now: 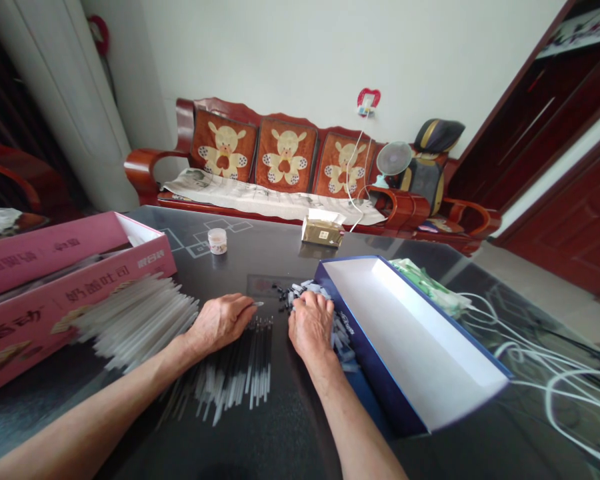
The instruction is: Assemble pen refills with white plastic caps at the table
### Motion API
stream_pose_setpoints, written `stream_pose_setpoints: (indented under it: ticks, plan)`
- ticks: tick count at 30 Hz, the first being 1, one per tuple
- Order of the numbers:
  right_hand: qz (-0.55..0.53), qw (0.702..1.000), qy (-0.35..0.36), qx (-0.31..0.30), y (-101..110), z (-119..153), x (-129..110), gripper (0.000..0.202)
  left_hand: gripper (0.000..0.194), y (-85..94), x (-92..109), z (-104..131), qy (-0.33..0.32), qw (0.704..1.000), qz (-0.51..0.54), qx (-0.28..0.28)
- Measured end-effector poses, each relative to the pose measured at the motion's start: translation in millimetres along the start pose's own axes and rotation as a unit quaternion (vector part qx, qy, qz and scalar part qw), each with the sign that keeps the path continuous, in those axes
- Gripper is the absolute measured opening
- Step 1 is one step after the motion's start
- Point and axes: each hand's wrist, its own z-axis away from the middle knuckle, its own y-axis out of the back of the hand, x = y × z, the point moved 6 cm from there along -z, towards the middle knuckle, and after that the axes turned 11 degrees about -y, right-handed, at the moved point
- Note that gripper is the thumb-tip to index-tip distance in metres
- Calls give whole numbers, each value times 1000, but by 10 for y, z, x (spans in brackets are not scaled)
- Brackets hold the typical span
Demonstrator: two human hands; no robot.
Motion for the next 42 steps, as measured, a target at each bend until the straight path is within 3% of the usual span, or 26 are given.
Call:
stream_pose_setpoints:
  ticks: [6,8,10,12,13,16,18,20,22,24,33,42]
  plan:
    - [-93,995,7,23,125,-30,-61,13,35,2,-12,-7,2,1000,2,0]
    - [-182,983,6,38,182,-46,-106,14,33,3,-16,-5,4,1000,3,4]
    - [-307,951,-19,33,174,-53,-133,14,32,3,-22,0,4,1000,6,14]
    - [-458,885,-86,-8,62,-46,-135,14,32,1,-28,7,2,1000,8,27]
    - [-532,835,-131,-43,-30,-30,-137,16,33,-1,-30,9,0,999,8,31]
    - [-706,647,-251,-143,-293,59,-194,25,34,2,-24,11,-6,999,7,38]
    - [-765,550,-290,-168,-363,100,-228,32,34,18,-7,8,-8,999,9,40]
    - [-793,495,-309,-173,-382,112,-228,38,33,36,24,3,-13,999,13,38]
    - [-803,468,-323,-179,-402,113,-213,39,33,44,59,-2,-20,999,17,33]
    - [-802,461,-332,-184,-430,113,-194,35,33,42,82,-2,-25,999,18,30]
    - [-793,481,-308,-210,-438,159,-297,33,32,5,92,5,-34,999,30,21]
    - [-744,574,-272,-209,-399,138,-292,30,29,22,64,-24,-21,999,43,1]
